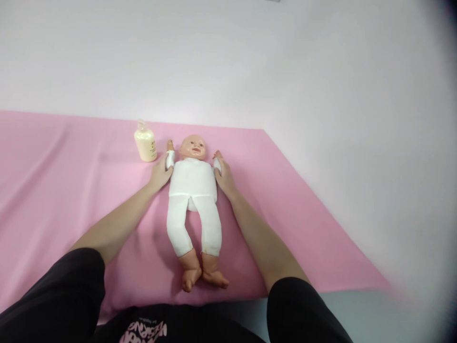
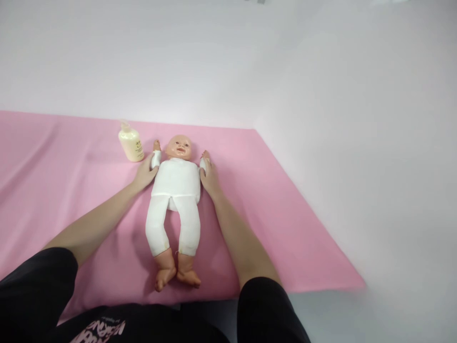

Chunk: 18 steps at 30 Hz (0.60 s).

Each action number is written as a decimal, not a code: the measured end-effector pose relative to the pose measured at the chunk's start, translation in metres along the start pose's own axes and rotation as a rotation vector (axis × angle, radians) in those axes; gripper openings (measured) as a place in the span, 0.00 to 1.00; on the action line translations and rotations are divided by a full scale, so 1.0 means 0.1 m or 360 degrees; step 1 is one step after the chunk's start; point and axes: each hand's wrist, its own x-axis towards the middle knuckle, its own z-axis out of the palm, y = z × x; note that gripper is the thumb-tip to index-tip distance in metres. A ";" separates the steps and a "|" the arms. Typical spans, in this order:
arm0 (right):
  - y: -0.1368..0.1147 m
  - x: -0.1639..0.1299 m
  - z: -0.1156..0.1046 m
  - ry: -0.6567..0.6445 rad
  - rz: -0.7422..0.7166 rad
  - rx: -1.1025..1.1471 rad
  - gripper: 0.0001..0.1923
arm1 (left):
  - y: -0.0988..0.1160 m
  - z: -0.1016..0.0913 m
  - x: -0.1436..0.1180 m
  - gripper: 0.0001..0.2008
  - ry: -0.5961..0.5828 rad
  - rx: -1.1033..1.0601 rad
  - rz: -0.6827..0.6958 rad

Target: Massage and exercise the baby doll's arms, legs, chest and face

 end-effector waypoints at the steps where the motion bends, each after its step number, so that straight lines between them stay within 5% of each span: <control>1: -0.04 0.00 -0.01 0.0064 0.0028 0.0033 0.31 | 0.04 -0.01 -0.01 0.36 0.0023 -0.0052 0.0003; 6: -0.18 -0.02 -0.02 0.0439 0.0073 0.0071 0.41 | 0.24 -0.06 -0.07 0.43 0.0281 -0.0250 0.0193; 10: -0.26 -0.05 -0.03 0.0533 -0.0116 0.0072 0.41 | 0.39 -0.14 -0.15 0.32 0.0273 -0.0231 0.0486; 15: -0.41 -0.12 -0.07 0.0139 -0.0395 0.0075 0.24 | 0.55 -0.21 -0.20 0.16 -0.0278 -0.0062 0.0956; 18: -0.46 -0.15 -0.08 -0.0058 -0.0542 0.0057 0.23 | 0.56 -0.19 -0.20 0.16 -0.0337 -0.0037 0.0995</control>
